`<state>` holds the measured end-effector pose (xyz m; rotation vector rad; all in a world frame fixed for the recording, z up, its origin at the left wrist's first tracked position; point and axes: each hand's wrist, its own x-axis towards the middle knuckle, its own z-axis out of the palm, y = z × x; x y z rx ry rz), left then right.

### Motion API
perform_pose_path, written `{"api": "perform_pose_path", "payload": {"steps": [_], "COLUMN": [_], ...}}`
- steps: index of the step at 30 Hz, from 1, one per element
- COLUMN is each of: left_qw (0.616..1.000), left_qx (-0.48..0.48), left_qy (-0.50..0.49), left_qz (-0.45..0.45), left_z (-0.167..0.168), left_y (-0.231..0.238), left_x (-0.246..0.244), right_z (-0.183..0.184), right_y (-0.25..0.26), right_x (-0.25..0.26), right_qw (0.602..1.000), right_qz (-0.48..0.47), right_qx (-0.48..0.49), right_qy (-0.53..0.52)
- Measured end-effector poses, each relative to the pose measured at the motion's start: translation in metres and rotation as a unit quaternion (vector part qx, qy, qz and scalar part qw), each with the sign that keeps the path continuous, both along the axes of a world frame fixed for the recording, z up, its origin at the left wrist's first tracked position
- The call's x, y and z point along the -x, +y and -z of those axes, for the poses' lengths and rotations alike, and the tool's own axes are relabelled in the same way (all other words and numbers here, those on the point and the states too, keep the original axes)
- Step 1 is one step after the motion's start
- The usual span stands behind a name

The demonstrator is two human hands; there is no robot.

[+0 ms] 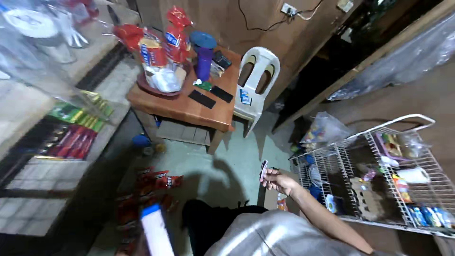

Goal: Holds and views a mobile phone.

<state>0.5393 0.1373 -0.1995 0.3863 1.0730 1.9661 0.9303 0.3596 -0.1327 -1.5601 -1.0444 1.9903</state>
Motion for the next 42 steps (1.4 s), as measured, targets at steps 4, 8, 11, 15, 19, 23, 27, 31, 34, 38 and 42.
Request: {"api": "perform_pose_path", "payload": {"steps": [4, 8, 11, 15, 19, 23, 27, 31, 34, 38, 42], "left_qw": [0.985, 0.964, 0.961, 0.946, 0.933, 0.944, 0.979, 0.995, 0.993, 0.987, 0.978], "left_qx": [-0.078, -0.136, -0.134, -0.099, -0.088, -0.072, -0.038, -0.042, -0.058, -0.023, 0.007], "left_qy": [-0.085, -0.098, -0.031, 0.025, 0.037, 0.064, 0.078, 0.088, 0.098, 0.075, 0.079], "left_qz": [0.131, 0.205, 0.239, 0.307, 0.347, 0.317, 0.182, 0.030, -0.042, -0.140, -0.192], "left_z": [-0.054, -0.105, -0.135, -0.157, -0.174, -0.176, -0.166, -0.163, -0.158, -0.166, -0.184], "left_y": [0.163, 0.292, 0.371, 0.462, 0.544, 0.592, 0.620, 0.649, 0.681, 0.720, 0.733], "left_x": [-0.049, -0.085, -0.107, -0.131, -0.143, -0.136, -0.119, -0.112, -0.108, -0.119, -0.136], "right_z": [0.008, 0.025, 0.031, 0.028, 0.025, 0.018, 0.022, 0.020, 0.014, 0.043, 0.070], "right_y": [0.043, 0.090, 0.123, 0.165, 0.224, 0.296, 0.409, 0.566, 0.690, 0.845, 0.949], "right_x": [-0.013, -0.014, -0.023, -0.031, -0.034, -0.035, -0.039, 0.000, 0.067, 0.157, 0.262], "right_qw": [0.992, 0.963, 0.954, 0.926, 0.880, 0.856, 0.895, 0.966, 0.988, 0.918, 0.848], "right_qz": [0.116, 0.214, 0.236, 0.320, 0.434, 0.495, 0.411, 0.244, 0.079, -0.183, -0.240], "right_qx": [0.009, 0.052, 0.018, -0.040, -0.074, -0.076, -0.064, -0.034, -0.122, -0.323, -0.411], "right_qy": [0.057, 0.153, 0.182, 0.197, 0.178, 0.129, 0.158, 0.082, -0.049, -0.140, -0.233]}}
